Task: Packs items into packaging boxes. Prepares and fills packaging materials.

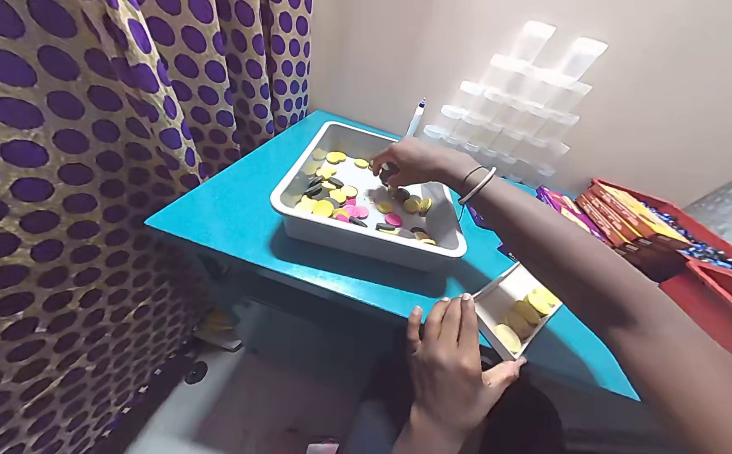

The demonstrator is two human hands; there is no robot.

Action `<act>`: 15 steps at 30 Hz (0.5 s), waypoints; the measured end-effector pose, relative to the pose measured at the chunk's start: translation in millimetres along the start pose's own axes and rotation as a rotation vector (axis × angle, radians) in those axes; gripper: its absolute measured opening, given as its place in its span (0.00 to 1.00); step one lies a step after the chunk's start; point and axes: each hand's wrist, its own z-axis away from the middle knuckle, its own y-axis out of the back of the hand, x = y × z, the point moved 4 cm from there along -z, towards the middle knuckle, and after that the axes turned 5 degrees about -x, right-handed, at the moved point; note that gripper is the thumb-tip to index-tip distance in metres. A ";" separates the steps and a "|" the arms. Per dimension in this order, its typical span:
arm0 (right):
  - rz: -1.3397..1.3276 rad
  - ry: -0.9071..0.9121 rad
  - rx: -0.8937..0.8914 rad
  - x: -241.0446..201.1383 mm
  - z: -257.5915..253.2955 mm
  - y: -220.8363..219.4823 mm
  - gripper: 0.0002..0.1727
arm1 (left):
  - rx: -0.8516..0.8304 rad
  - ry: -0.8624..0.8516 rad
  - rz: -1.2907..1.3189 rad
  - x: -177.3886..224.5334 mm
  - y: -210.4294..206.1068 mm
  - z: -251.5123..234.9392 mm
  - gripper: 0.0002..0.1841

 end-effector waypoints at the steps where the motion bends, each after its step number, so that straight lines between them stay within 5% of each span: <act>1: 0.026 -0.015 -0.025 8.1 -1.0 -2.8 0.17 | -0.003 0.000 -0.001 0.0 -0.4 -0.3 0.45; 15: -0.116 -0.080 0.015 45.0 -13.8 -23.8 0.13 | -0.006 0.000 0.006 -2.3 1.5 -0.7 0.45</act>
